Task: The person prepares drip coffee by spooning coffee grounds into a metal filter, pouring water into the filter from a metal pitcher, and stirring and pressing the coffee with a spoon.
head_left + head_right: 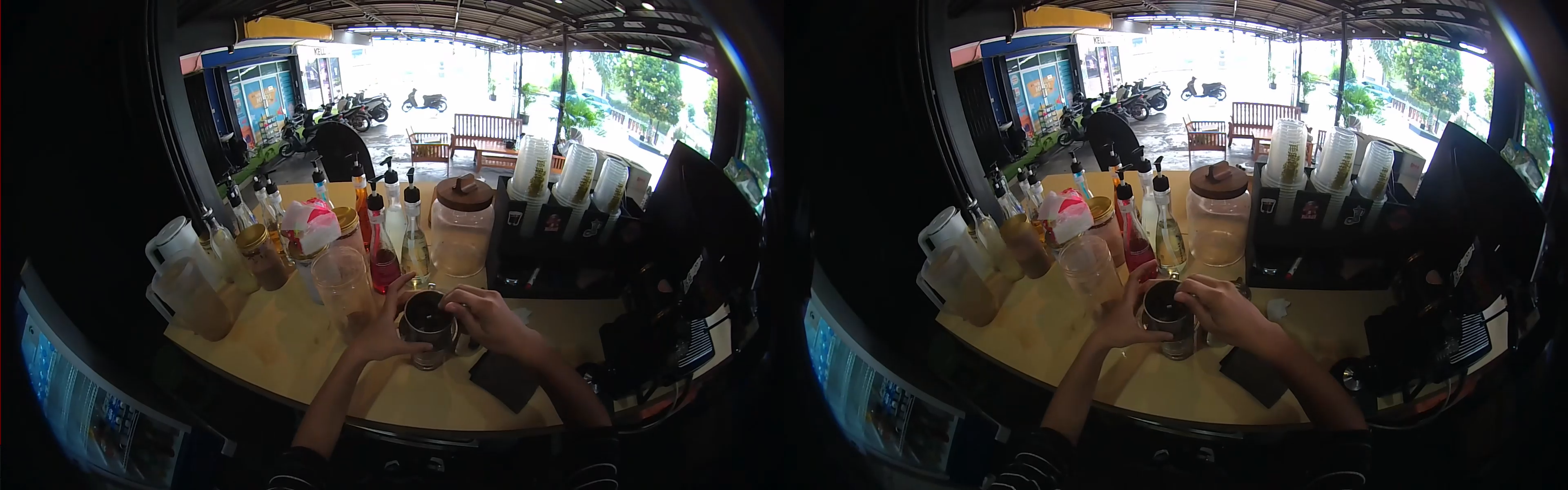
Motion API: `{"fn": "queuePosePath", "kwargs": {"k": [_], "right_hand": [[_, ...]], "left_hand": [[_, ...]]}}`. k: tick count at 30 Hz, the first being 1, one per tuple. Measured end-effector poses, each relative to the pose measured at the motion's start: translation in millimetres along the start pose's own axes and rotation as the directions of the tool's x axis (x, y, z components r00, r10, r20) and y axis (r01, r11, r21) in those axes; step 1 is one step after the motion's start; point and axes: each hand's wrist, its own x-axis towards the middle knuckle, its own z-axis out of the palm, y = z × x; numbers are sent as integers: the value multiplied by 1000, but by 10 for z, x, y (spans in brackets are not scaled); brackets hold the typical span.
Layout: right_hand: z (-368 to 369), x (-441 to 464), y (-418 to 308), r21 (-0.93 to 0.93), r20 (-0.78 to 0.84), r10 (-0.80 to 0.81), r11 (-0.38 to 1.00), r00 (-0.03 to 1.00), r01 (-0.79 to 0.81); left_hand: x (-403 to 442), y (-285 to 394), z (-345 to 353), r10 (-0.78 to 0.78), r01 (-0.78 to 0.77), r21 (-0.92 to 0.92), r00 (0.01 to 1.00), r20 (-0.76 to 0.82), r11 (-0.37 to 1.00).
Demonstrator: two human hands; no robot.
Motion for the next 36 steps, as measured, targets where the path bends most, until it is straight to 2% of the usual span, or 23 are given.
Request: {"fn": "queuePosePath", "kwargs": {"k": [2, 4, 6, 7, 9, 10, 12, 13, 15, 19, 21, 22, 24, 30, 35, 36], "right_hand": [[71, -6, 51, 50, -38, -129, 990, 991, 131], [38, 2, 46, 31, -37, -140, 990, 990, 141], [0, 21, 24, 35, -8, -25, 999, 1000, 25], [27, 20, 39, 39, -6, -21, 999, 1000, 21], [78, 43, 75, 65, -15, -133, 989, 991, 134], [53, 47, 62, 67, -14, -135, 988, 991, 136], [-11, 40, 12, 72, 9, -59, 996, 998, 59], [7, 41, 42, 75, 10, -58, 996, 998, 57], [49, 53, 119, 69, -6, -100, 993, 995, 101], [38, 15, 98, 4, 22, -89, 996, 996, 89], [45, 48, 88, -5, 21, -112, 994, 993, 112], [40, 63, 81, -19, 17, -134, 991, 991, 135], [19, 62, 49, -19, 43, -126, 992, 991, 127], [31, 107, 105, -24, 46, -96, 995, 994, 97], [81, 144, 81, -26, 18, -58, 998, 998, 59], [116, 151, 102, 2, 14, -98, 995, 995, 98]], "left_hand": [[-27, -2, 44, 13, -13, -3, 1000, -28, 1000], [-65, 9, 131, 24, -24, -4, 998, -62, 1000], [-90, 33, 296, 65, -52, 60, 970, -235, 997], [-96, -10, 343, 59, -46, 59, 970, -235, 997], [-68, -81, 389, -2, 64, 172, 942, -336, 983], [-62, -68, 374, -3, 65, 173, 941, -338, 983], [-52, -5, 303, -64, 75, 30, 963, -261, 997], [-41, -8, 231, -67, 78, 30, 963, -261, 997], [-28, -31, 75, -66, 63, -27, 990, -124, 998], [-64, 41, 87, -71, 66, -58, 994, -79, 996], [-92, 58, 270, 53, 53, 369, 961, -270, 928], [-83, 46, 303, 53, 54, 369, 960, -273, 928], [-52, 13, 334, -71, 108, 100, 944, -321, 989], [-32, -95, 143, -80, 79, -15, 977, -198, 997], [-45, -132, 144, -86, 90, 6, 971, -224, 996], [-43, -146, 147, -76, 78, -1, 969, -236, 997]]}}
